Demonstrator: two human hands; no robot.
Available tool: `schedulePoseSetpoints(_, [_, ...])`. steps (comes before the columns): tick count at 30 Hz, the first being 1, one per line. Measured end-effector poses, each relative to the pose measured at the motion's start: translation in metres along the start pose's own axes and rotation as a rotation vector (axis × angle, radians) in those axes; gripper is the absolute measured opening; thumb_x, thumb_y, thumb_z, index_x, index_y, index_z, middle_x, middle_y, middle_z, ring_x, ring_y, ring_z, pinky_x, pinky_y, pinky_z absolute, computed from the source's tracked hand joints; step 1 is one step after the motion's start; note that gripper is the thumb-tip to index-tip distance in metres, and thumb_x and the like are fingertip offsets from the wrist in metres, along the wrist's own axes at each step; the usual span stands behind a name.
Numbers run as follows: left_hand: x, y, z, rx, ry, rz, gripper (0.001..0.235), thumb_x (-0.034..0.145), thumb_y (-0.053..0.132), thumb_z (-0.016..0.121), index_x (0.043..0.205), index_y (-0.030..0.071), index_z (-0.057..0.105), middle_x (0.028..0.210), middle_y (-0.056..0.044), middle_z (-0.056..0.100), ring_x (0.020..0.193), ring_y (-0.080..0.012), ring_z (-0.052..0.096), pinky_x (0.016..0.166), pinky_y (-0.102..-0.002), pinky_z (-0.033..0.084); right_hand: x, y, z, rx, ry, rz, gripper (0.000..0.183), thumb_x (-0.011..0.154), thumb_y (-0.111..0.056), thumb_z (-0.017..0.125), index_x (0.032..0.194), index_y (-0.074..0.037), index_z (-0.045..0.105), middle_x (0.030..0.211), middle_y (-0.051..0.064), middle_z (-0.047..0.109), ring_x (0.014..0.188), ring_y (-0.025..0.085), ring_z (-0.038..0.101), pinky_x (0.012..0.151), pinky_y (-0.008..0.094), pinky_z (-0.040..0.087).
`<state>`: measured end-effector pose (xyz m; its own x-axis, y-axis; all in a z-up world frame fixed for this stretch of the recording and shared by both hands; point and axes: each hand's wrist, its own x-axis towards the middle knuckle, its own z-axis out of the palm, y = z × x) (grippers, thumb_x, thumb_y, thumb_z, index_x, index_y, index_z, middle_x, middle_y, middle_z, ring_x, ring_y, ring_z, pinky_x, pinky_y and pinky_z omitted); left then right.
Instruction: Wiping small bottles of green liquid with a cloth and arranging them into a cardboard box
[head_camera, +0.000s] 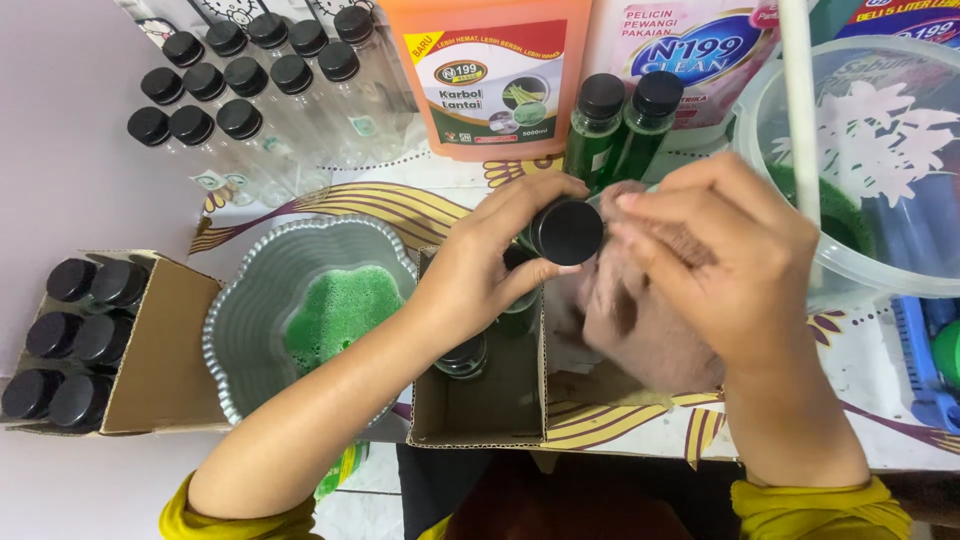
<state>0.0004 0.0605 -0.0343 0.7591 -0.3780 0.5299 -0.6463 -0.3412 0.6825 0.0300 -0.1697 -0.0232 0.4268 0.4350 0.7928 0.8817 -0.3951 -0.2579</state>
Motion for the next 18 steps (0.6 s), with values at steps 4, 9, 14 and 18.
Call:
schedulePoseSetpoints(4, [0.000,-0.002,0.001,0.021,0.018,-0.024,0.051,0.100,0.034,0.065,0.138,0.003,0.051,0.140,-0.013,0.060,0.135,-0.0310,0.060,0.119,-0.042,0.045,-0.002,-0.002,-0.002,0.079,-0.040,-0.054,0.017,0.093,0.003,0.084,0.107,0.003,0.075,0.096,0.018,0.064,0.068,0.015,0.051,0.053,0.024,0.043])
schedulePoseSetpoints(9, [-0.001,-0.004,0.000,0.012,-0.013,0.008,0.057,0.102,0.044,0.054,0.138,0.001,0.050,0.141,-0.016,0.059,0.137,-0.0333,0.058,0.121,-0.044,0.044,0.001,-0.014,0.002,0.126,-0.127,0.033,0.023,0.089,0.006,0.087,0.107,-0.005,0.077,0.097,0.011,0.062,0.069,0.013,0.055,0.059,0.022,0.050])
schedulePoseSetpoints(14, [-0.001,-0.009,0.005,0.011,-0.059,0.086,0.058,0.104,0.047,0.048,0.140,0.001,0.048,0.140,-0.018,0.059,0.135,-0.0373,0.059,0.120,-0.048,0.046,-0.006,0.018,-0.009,-0.041,-0.009,0.042,0.017,0.100,0.003,0.089,0.115,0.001,0.080,0.103,0.020,0.064,0.078,0.022,0.057,0.065,0.032,0.046])
schedulePoseSetpoints(18, [0.001,-0.013,0.008,0.010,-0.106,0.081,0.057,0.105,0.047,0.047,0.143,0.004,0.047,0.144,-0.015,0.059,0.140,-0.0364,0.056,0.124,-0.050,0.043,0.028,-0.029,-0.015,0.302,-0.088,-0.157,0.011,0.094,0.013,0.067,0.089,0.004,0.073,0.093,0.018,0.051,0.078,0.025,0.046,0.079,0.044,0.050])
